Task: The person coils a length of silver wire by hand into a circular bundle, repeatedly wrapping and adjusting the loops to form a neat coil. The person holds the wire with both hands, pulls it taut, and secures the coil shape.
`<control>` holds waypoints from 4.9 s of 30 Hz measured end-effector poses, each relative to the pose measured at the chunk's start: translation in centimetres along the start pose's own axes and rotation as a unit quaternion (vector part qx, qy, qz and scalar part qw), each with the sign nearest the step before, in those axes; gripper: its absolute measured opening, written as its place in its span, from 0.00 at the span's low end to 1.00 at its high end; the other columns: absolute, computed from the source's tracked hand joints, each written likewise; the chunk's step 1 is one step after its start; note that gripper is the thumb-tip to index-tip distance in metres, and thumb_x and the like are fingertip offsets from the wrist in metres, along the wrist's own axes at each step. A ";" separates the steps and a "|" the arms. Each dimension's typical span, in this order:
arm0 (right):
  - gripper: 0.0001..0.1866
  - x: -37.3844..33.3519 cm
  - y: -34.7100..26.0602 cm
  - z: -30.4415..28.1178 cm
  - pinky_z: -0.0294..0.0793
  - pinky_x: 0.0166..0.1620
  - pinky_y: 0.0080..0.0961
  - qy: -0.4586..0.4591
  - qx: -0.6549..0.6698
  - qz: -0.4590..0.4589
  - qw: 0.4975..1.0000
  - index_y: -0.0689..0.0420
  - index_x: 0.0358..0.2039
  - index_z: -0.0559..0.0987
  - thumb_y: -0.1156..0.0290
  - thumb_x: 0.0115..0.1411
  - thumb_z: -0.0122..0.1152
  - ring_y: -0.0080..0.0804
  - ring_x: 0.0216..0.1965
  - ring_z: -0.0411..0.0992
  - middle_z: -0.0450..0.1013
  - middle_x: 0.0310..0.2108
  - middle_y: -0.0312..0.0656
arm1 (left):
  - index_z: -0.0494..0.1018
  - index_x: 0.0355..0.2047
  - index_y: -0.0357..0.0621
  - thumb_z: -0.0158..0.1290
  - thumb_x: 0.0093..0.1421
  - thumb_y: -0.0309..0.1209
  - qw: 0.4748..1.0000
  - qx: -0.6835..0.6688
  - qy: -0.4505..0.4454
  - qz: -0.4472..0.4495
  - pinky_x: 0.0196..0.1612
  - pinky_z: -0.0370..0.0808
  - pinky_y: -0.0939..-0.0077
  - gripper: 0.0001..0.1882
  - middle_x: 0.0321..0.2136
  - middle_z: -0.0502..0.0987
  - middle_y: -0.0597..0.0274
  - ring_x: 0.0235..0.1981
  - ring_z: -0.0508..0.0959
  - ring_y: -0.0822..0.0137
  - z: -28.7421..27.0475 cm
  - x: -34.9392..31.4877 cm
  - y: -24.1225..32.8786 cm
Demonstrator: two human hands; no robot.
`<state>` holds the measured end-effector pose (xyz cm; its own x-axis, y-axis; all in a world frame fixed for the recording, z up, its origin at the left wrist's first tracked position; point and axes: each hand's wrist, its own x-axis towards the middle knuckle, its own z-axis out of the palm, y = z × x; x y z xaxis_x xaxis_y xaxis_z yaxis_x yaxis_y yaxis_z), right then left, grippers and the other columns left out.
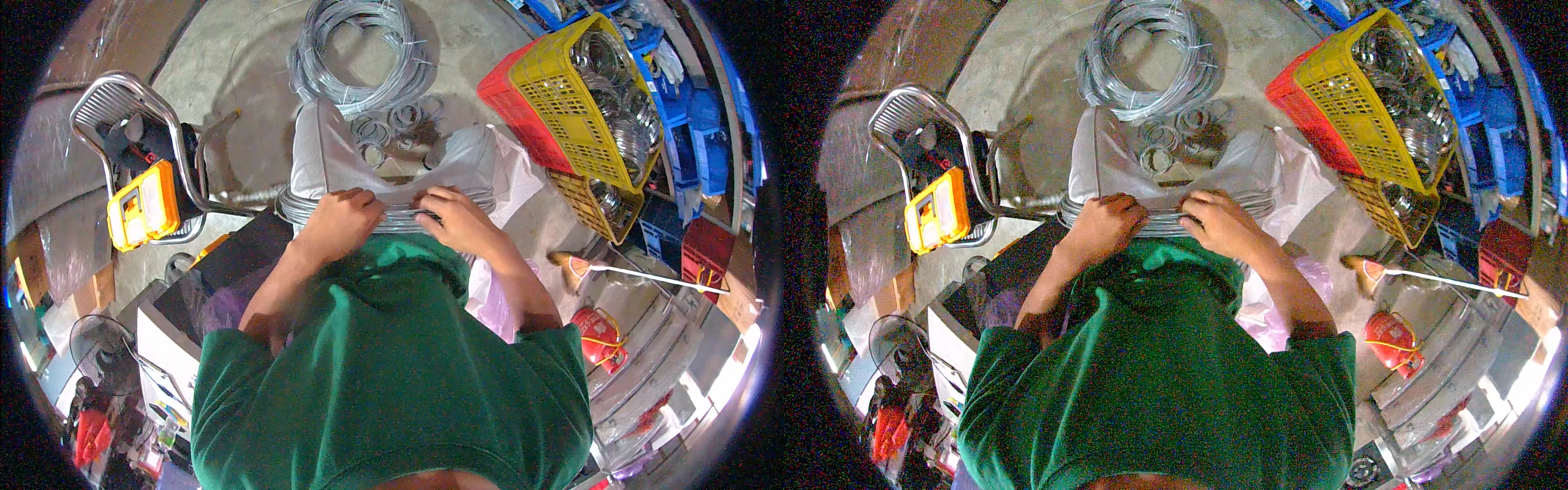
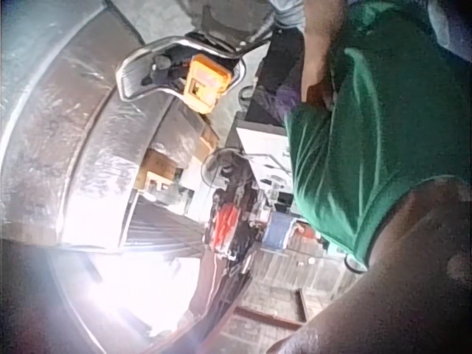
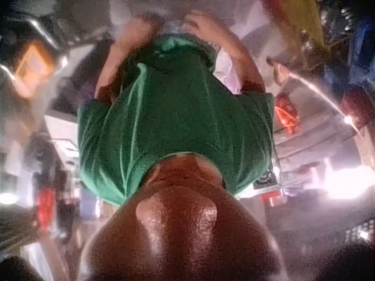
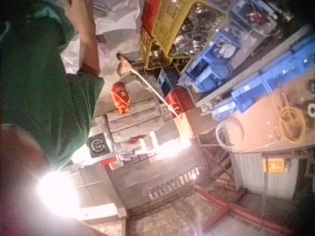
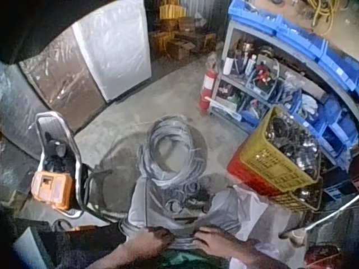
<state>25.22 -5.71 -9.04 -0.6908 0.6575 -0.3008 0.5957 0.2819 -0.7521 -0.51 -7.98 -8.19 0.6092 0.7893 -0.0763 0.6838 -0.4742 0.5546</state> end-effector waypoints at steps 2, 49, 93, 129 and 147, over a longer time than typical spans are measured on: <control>0.13 -0.2 -0.8 -0.2 0.70 0.52 0.42 0.045 -0.025 -0.024 0.998 0.64 0.41 0.78 0.67 0.62 0.60 0.50 0.48 0.72 0.75 0.43 0.51 | 0.75 0.32 0.40 0.57 0.59 0.35 0.999 -0.003 0.032 0.012 0.36 0.78 0.59 0.10 0.30 0.78 0.55 0.33 0.81 0.53 -0.9 0.0 0.7; 0.07 -5.4 -5.3 -10.7 0.72 0.35 0.28 0.277 0.085 -0.033 0.957 0.64 0.39 0.80 0.74 0.62 0.61 0.34 0.30 0.75 0.77 0.29 0.45 | 0.79 0.37 0.44 0.62 0.59 0.33 0.962 -0.113 0.241 0.054 0.46 0.74 0.69 0.08 0.33 0.77 0.64 0.44 0.78 0.65 -16.4 4.0 -3.3; 0.17 3.5 -6.2 -5.3 0.73 0.31 0.38 0.383 -0.057 -0.127 0.913 0.51 0.49 0.82 0.73 0.58 0.65 0.42 0.27 0.74 0.76 0.26 0.44 | 0.77 0.43 0.32 0.60 0.60 0.21 0.722 -0.505 0.455 -0.132 0.37 0.80 0.78 0.11 0.34 0.82 0.55 0.33 0.83 0.70 -10.7 3.2 -2.5; 0.13 7.7 -5.4 -13.1 0.71 0.51 0.25 0.149 0.091 -0.116 0.978 0.58 0.49 0.82 0.70 0.66 0.57 0.30 0.47 0.74 0.78 0.46 0.41 | 0.70 0.24 0.43 0.48 0.67 0.37 0.255 -0.877 0.022 0.407 0.16 0.66 0.72 0.15 0.17 0.70 0.63 0.12 0.68 0.70 -14.9 -2.5 4.7; 0.08 7.8 -6.6 -9.1 0.76 0.38 0.36 0.201 -0.028 -0.131 0.970 0.63 0.38 0.81 0.76 0.57 0.62 0.50 0.34 0.77 0.78 0.34 0.52 | 0.74 0.38 0.37 0.54 0.54 0.28 0.964 -0.038 0.263 -0.023 0.37 0.77 0.53 0.11 0.33 0.77 0.47 0.35 0.79 0.44 -9.6 4.5 -1.5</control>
<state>19.64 3.95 -1.05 -0.6123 0.7748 0.1576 0.4509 0.5059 -0.7354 -2.68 -0.01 -1.39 0.2769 0.9069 0.3177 0.6611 -0.4197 0.6219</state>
